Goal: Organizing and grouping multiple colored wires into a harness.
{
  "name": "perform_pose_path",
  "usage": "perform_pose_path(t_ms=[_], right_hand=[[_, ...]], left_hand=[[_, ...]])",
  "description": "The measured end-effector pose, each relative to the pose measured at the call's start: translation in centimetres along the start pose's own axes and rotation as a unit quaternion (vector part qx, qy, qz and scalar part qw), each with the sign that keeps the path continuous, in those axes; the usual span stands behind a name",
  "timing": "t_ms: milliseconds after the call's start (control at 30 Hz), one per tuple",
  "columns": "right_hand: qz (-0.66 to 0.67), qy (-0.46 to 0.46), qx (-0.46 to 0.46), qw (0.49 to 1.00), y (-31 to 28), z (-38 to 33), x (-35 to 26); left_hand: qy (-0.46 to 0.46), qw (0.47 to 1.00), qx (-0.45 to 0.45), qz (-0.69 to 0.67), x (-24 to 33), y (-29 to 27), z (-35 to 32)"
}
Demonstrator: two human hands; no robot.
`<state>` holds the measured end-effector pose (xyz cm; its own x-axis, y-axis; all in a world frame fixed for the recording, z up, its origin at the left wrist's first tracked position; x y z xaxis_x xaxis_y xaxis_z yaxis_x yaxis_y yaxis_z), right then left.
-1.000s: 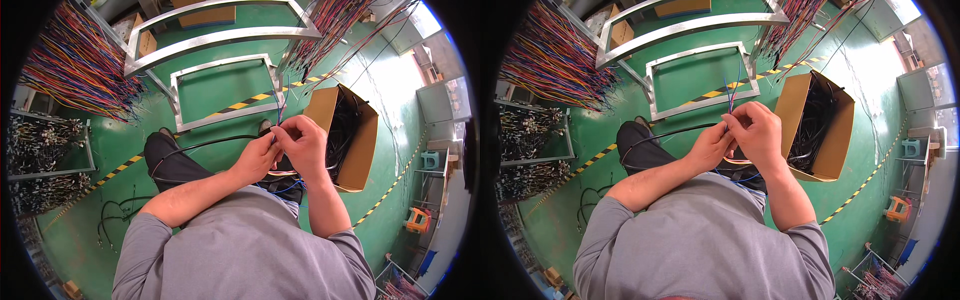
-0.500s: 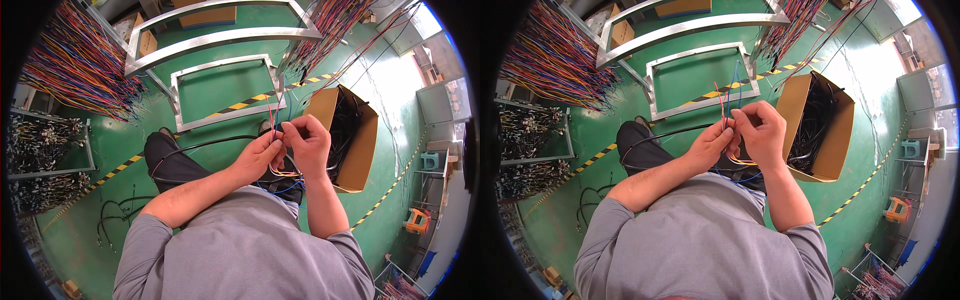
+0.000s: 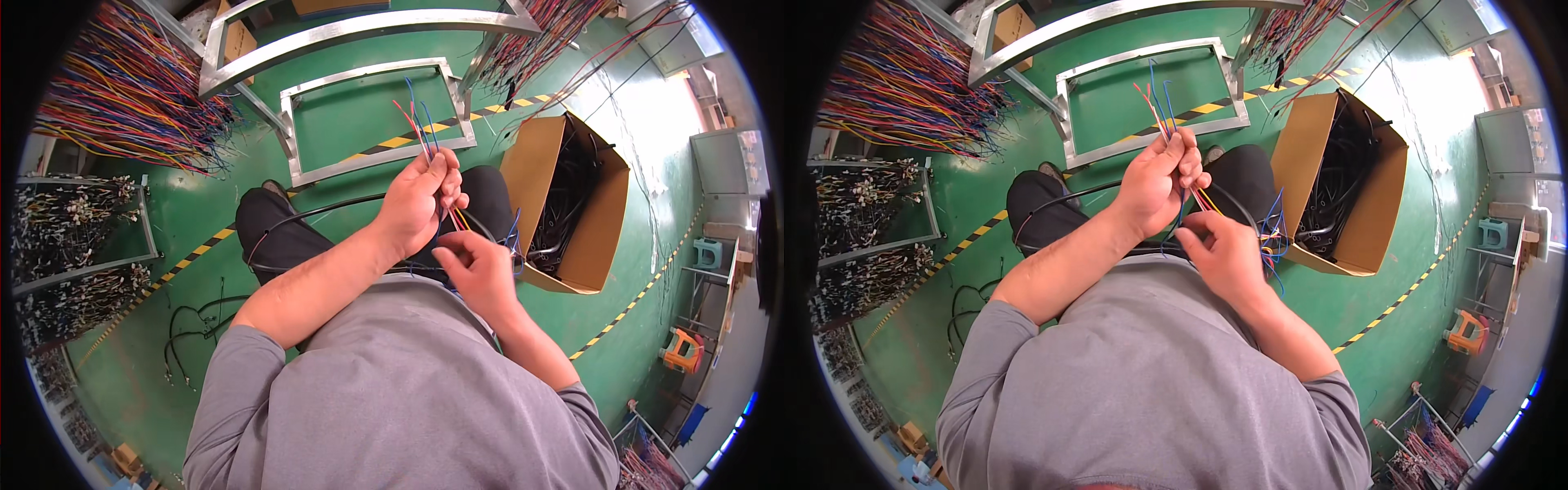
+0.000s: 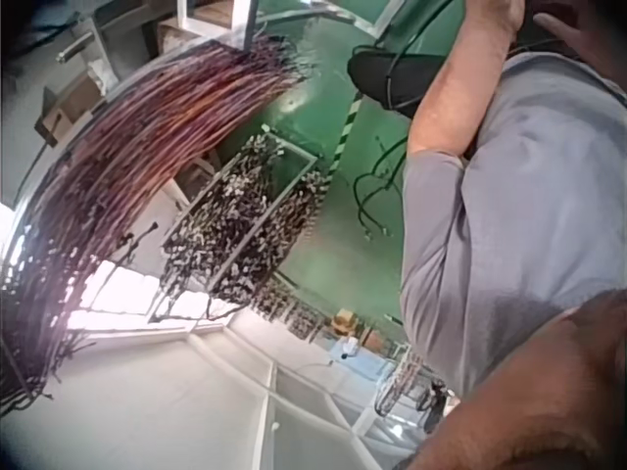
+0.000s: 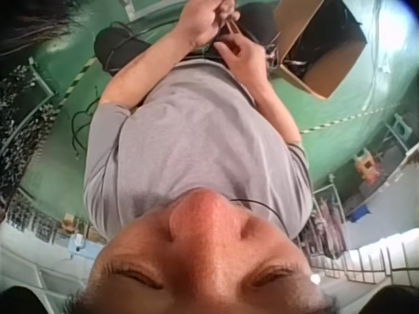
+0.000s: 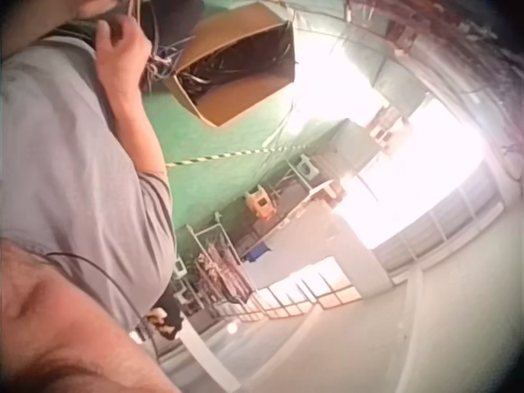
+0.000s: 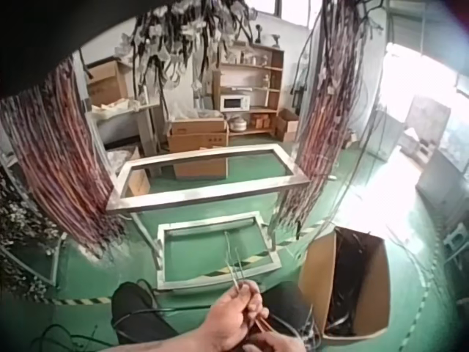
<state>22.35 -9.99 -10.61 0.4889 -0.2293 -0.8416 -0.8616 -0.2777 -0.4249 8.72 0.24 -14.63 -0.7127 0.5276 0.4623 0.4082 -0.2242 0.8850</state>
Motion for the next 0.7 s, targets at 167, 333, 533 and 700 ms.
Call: perform_pose_path(t_ms=[167, 333, 533, 700], right_hand=[[0.022, 0.005, -0.016, 1.0, 1.5, 0.4, 1.9], [0.163, 0.015, 0.012, 0.986, 1.9, 1.0, 2.6], [0.078, 0.018, -0.021, 0.997, 2.0, 1.3, 3.4], [0.113, 0.002, 0.0, 0.994, 1.4, 0.7, 3.8]], left_hand=[[-0.002, 1.0, 0.02, 0.004, 0.0, 0.4, 0.2], [-0.001, 0.999, 0.024, 0.023, 0.2, 0.4, 0.5], [0.01, 1.0, -0.014, 0.019, -0.3, 0.2, 0.6], [0.027, 0.999, -0.027, 0.024, -0.1, 0.5, 0.8]])
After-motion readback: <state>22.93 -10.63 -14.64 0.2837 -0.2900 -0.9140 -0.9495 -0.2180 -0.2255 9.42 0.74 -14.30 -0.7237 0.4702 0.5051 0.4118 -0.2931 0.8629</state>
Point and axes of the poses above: each hand's wrist, its own z-axis towards the middle knuckle, its own y-axis out of the palm, x = y × z, the point moved 1 cm from there along z, towards the middle knuckle, and after that the axes turned 9 degrees about -x, right-handed, at the moved point
